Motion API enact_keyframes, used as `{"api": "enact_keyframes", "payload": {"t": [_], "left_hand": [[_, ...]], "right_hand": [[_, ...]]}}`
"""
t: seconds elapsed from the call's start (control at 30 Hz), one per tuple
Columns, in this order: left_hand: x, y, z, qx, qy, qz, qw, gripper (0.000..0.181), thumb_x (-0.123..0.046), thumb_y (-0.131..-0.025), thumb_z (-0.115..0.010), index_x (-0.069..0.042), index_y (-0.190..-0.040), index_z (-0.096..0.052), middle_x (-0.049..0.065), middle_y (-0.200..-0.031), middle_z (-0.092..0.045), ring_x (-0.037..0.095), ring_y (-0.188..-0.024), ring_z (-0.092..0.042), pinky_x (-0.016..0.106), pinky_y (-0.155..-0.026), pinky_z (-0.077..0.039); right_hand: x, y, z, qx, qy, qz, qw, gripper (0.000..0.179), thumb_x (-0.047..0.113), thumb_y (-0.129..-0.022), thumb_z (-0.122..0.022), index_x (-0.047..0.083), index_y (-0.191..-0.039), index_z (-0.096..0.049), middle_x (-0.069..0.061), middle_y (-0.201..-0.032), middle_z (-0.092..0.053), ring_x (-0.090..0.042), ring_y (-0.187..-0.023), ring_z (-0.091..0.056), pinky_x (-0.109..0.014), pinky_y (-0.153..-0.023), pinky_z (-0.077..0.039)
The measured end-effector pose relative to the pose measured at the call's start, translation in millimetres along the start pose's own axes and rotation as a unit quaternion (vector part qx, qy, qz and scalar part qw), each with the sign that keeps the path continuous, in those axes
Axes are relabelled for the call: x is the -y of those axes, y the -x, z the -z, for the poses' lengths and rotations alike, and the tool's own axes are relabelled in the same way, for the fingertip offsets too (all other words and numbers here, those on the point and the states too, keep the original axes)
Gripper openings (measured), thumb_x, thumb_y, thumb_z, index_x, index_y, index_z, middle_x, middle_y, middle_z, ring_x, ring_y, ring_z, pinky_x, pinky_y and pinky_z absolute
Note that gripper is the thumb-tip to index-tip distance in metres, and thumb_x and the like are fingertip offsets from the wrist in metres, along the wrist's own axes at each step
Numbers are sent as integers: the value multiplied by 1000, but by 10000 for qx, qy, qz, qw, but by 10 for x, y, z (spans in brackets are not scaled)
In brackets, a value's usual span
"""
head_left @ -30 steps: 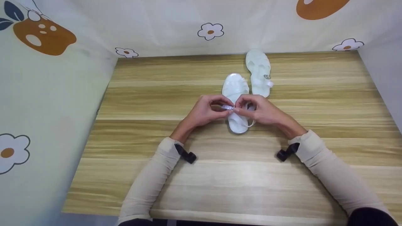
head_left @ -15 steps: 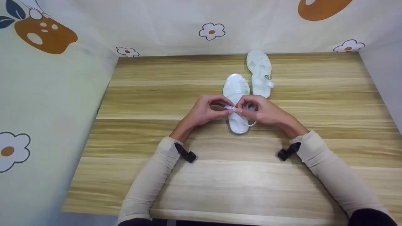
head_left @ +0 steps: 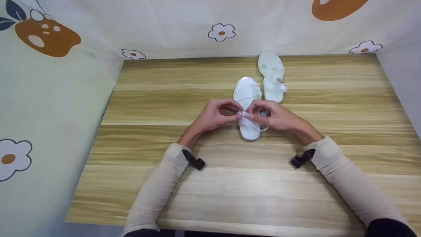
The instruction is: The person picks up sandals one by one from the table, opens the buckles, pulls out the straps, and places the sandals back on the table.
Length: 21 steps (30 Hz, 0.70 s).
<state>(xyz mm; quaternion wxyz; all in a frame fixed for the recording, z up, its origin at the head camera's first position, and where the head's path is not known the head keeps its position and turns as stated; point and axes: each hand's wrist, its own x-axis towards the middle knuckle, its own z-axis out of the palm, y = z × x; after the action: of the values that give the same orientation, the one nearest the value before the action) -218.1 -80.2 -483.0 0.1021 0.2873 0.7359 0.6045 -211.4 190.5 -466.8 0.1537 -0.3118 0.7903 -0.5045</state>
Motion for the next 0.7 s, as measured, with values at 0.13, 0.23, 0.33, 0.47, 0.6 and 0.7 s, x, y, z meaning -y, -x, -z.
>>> {"api": "enact_keyframes", "payload": {"t": [0.13,0.23,0.33,0.47,0.6,0.7], "left_hand": [[6,0,3,-29,5,77,10000,22,-22,-94,-87,-12,-112,-81,4,-110,-82,17,-108,-78,37,-101,-62],[10,0,4,-29,6,49,10000,22,-22,-94,-87,-12,-113,-82,4,-110,-82,17,-108,-78,37,-101,-62],[12,-1,5,-28,-13,-14,10000,22,-20,-94,-88,-12,-113,-82,4,-110,-82,17,-108,-78,37,-101,-62],[11,-4,-2,3,68,-29,10000,21,-20,-94,-87,-12,-113,-82,5,-109,-82,18,-107,-78,38,-101,-63],[15,-7,-9,14,140,-14,9999,21,-20,-94,-87,-12,-113,-82,5,-109,-83,19,-107,-78,38,-100,-63],[15,-6,-9,-8,122,-14,9999,21,-21,-94,-87,-12,-112,-82,4,-108,-83,19,-107,-79,37,-99,-63]], "right_hand": [[-8,2,10,8,-35,-62,10000,9,21,-105,-72,12,-105,-72,-4,-100,-68,-18,-98,-62,-26,-83,-50],[-2,4,7,-13,-34,-136,9999,10,21,-105,-71,12,-107,-74,-4,-101,-69,-18,-98,-62,-26,-84,-49],[2,5,2,-42,-13,-182,9998,10,23,-106,-70,14,-108,-74,-2,-101,-69,-16,-98,-62,-25,-84,-49],[-3,-6,-4,-30,-4,-80,10000,10,23,-107,-70,13,-106,-73,-1,-99,-68,-15,-96,-61,-25,-81,-49],[-2,-10,-7,0,-55,27,10000,9,19,-107,-70,11,-104,-72,-1,-98,-67,-15,-95,-60,-24,-80,-48],[4,-6,-7,-24,-119,-14,9999,9,17,-107,-69,9,-104,-71,-2,-100,-67,-15,-97,-60,-25,-81,-48]]}}
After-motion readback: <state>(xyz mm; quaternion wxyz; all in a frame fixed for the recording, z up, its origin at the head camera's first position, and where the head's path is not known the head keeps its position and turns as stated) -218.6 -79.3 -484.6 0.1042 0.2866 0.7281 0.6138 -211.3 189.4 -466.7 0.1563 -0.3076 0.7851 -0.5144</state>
